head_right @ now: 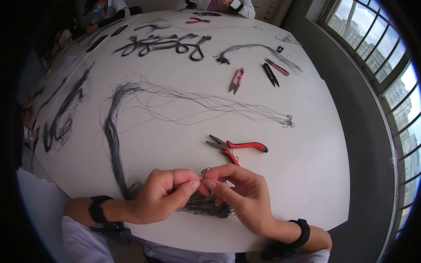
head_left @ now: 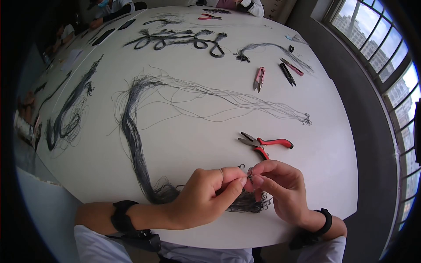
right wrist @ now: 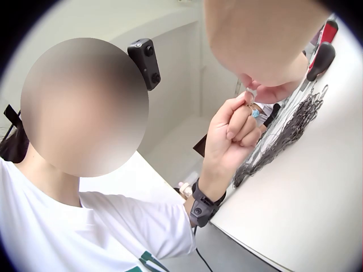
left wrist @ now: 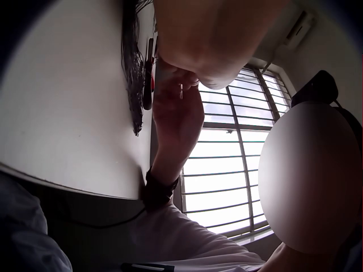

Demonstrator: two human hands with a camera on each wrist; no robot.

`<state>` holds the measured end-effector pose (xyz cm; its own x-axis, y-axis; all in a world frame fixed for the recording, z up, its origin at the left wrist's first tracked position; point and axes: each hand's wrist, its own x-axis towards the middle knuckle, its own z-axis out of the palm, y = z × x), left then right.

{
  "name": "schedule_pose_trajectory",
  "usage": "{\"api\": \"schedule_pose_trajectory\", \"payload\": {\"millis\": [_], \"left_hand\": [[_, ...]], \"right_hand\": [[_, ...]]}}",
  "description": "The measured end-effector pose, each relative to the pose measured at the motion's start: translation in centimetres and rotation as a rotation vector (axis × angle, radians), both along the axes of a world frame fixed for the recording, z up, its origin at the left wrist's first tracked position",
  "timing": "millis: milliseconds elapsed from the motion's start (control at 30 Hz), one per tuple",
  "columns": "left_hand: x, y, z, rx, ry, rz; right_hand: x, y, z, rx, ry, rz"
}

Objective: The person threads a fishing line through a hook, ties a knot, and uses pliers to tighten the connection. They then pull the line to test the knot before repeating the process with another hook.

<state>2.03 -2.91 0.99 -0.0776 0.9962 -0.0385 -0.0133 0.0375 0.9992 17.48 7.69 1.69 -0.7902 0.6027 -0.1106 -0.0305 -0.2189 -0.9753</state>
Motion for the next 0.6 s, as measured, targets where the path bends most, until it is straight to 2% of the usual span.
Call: {"api": "schedule_pose_trajectory", "payload": {"millis": [200,400,467,500,567,600], "left_hand": [[-0.03,0.00,0.07,-0.021,-0.061,-0.056],[0.31,-0.02,0.11,-0.019,-0.081,-0.028],[0.45,-0.04,-0.11,-0.010,-0.061,0.025],[0.42,-0.04,-0.11,-0.011,-0.063,0.025],[0.31,-0.03,-0.08,0.032,0.047,0.026],[0.36,-0.07,-0.13,0.031,0.046,0.026]], "right_hand": [[0.07,0.26,-0.28,-0.053,0.030,0.067],[0.04,0.31,-0.40,0.043,0.028,0.062],[-0.09,0.12,-0.37,0.247,-0.033,0.001],[-0.11,0.09,-0.42,0.245,-0.035,0.001],[-0.16,0.10,-0.51,0.555,-0.012,-0.027],[-0.19,0.16,-0.49,0.555,-0.013,-0.026]]}}
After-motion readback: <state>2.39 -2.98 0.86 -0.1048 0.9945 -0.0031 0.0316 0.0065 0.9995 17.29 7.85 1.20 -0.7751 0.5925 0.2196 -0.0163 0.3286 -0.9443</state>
